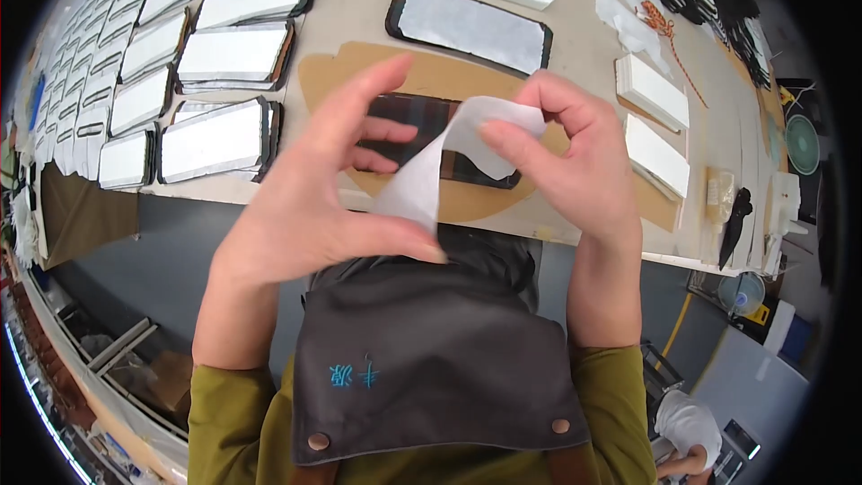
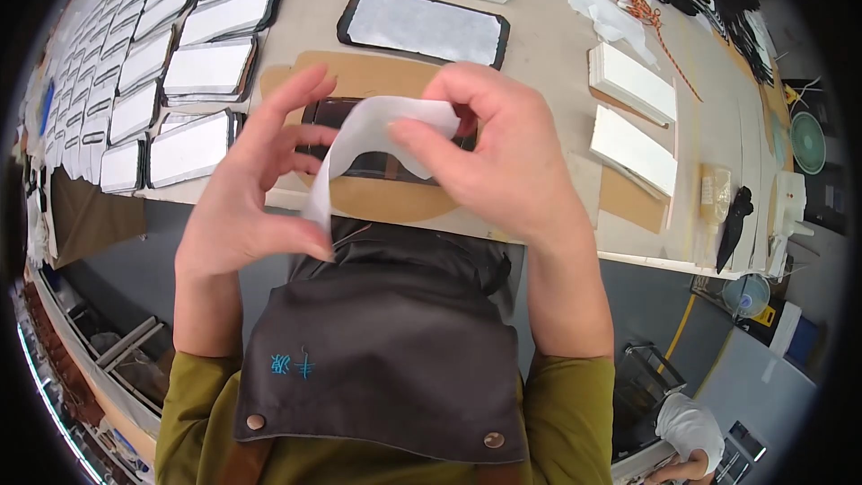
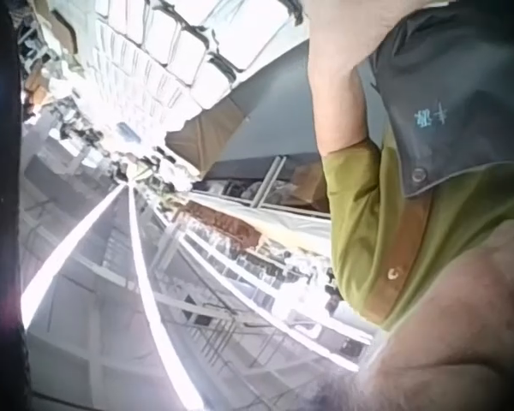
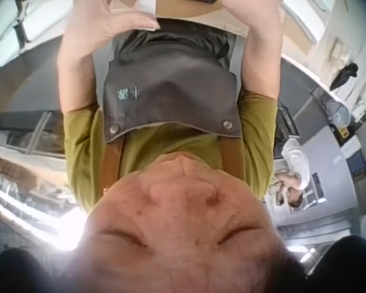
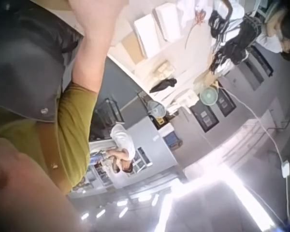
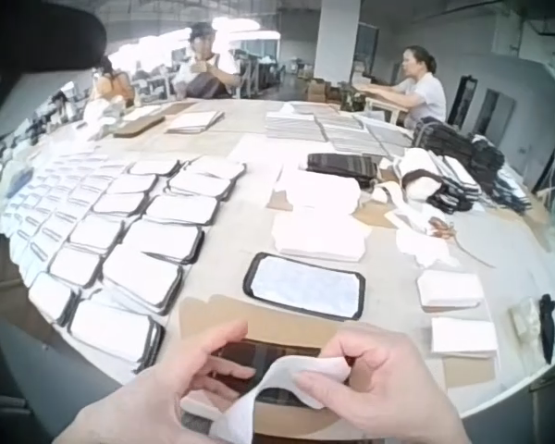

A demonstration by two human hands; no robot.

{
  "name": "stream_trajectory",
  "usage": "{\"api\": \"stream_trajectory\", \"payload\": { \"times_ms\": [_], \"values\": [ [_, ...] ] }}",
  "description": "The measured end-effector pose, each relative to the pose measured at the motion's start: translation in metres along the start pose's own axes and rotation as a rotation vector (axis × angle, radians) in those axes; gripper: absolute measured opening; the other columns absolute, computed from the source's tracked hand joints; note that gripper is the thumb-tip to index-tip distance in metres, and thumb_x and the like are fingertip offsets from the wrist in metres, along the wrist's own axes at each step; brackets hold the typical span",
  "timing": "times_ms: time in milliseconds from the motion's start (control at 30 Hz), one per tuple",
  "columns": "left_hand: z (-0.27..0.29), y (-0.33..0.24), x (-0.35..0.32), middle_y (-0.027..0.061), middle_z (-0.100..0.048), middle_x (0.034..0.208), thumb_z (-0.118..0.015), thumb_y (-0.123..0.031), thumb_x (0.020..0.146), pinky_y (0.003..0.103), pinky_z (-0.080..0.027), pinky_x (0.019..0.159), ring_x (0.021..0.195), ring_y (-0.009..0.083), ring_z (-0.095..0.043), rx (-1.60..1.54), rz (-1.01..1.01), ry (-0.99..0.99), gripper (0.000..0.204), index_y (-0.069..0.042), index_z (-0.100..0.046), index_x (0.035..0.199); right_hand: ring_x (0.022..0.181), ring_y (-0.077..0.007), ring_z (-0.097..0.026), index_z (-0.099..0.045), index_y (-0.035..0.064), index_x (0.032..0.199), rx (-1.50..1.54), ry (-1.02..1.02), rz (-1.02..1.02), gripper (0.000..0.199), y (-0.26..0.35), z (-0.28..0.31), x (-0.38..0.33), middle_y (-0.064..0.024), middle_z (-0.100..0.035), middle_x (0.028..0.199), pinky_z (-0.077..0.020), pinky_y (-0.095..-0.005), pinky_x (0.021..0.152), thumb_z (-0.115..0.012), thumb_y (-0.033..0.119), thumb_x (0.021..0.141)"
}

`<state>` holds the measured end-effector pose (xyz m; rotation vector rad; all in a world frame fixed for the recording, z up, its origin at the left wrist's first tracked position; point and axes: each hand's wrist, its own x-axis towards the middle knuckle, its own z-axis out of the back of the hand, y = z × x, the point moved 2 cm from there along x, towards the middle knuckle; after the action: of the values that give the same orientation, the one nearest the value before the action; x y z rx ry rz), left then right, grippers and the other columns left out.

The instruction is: Applying lining and adhesive to leather pouch components.

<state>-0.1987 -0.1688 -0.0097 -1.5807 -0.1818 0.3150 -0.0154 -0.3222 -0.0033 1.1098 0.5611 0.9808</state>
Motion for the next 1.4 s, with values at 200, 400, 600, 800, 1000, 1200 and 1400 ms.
{"api": "stream_trajectory", "payload": {
  "times_ms": [200,400,600,800,1000,1200,1400],
  "values": [
    [-0.019,-0.016,0.019,0.0105,-0.054,0.144,-0.099,-0.019,0.056,0.036,-0.045,0.105,0.124,0.0226,-0.058,0.254,-0.272,-0.155,0.112,-0.004,-0.043,0.152,0.073,-0.0135,-0.064,-0.066,-0.0001,0.082,-0.308,-0.009,0.273,0.012,0.034,-0.014,0.011,-0.0057,-0.071,0.081,-0.05,-0.0258,0.067,-0.075,-0.006,0.077],
    [-0.017,-0.018,0.023,0.0077,-0.06,0.132,-0.071,0.002,0.085,0.027,-0.05,0.094,0.116,0.0151,-0.062,0.091,-0.227,-0.095,0.058,0.001,-0.053,0.14,0.072,-0.0149,-0.064,-0.072,-0.0011,0.087,-0.324,-0.063,0.44,0.015,0.05,-0.005,0.011,-0.0071,-0.07,0.083,-0.0497,-0.0261,0.067,-0.073,-0.011,0.076],
    [-0.002,0.002,0.015,0.0065,-0.066,0.121,-0.058,0.008,0.094,0.024,-0.05,0.092,0.11,0.0107,-0.062,0.024,-0.082,-0.092,0.045,0.003,-0.054,0.138,0.074,-0.0091,-0.063,-0.074,-0.0013,0.101,-0.264,-0.073,0.212,0.012,0.029,0.01,0.009,-0.0037,-0.071,0.086,-0.0487,-0.0237,0.067,-0.072,-0.001,0.089],
    [0.011,0.016,0.004,0.0089,-0.066,0.118,-0.055,-0.001,0.1,0.025,-0.05,0.084,0.101,0.0119,-0.063,-0.04,0.045,-0.161,0.039,0.004,-0.053,0.139,0.069,-0.0023,-0.06,-0.074,0.0,0.104,0.225,-0.099,-0.157,0.013,-0.022,-0.002,-0.002,-0.0005,-0.072,0.084,-0.0454,-0.0198,0.059,-0.074,0.007,0.093],
    [0.014,0.018,0.012,0.0062,-0.068,0.108,-0.057,-0.012,0.104,0.024,-0.051,0.078,0.093,0.0082,-0.062,-0.517,0.078,-0.194,0.035,0.004,-0.056,0.136,0.073,-0.0028,-0.062,-0.073,-0.0027,0.107,0.347,-0.126,-0.132,0.018,-0.013,-0.004,0.006,-0.0008,-0.072,0.086,-0.0479,-0.0185,0.062,-0.077,0.007,0.092],
    [0.016,0.02,0.011,0.0065,-0.071,0.106,-0.064,-0.006,0.1,0.023,-0.052,0.077,0.088,0.0083,-0.064,-0.276,-0.037,-0.311,0.033,0.005,-0.059,0.131,0.076,-0.0033,-0.063,-0.072,-0.0032,0.107,0.277,-0.079,-0.195,0.02,-0.015,-0.002,0.004,-0.0011,-0.072,0.088,-0.0494,-0.0185,0.065,-0.078,0.004,0.089],
    [0.014,0.028,0.006,0.0016,-0.069,0.095,-0.07,-0.002,0.094,0.022,-0.05,0.074,0.082,0.0078,-0.062,0.264,-0.076,-0.412,0.016,0.0,-0.073,0.11,0.085,-0.0082,-0.068,-0.069,-0.004,0.112,0.218,-0.004,-0.266,0.027,-0.03,0.003,-0.006,-0.0063,-0.074,0.097,-0.0549,-0.0233,0.077,-0.078,-0.001,0.087]
  ]
}}
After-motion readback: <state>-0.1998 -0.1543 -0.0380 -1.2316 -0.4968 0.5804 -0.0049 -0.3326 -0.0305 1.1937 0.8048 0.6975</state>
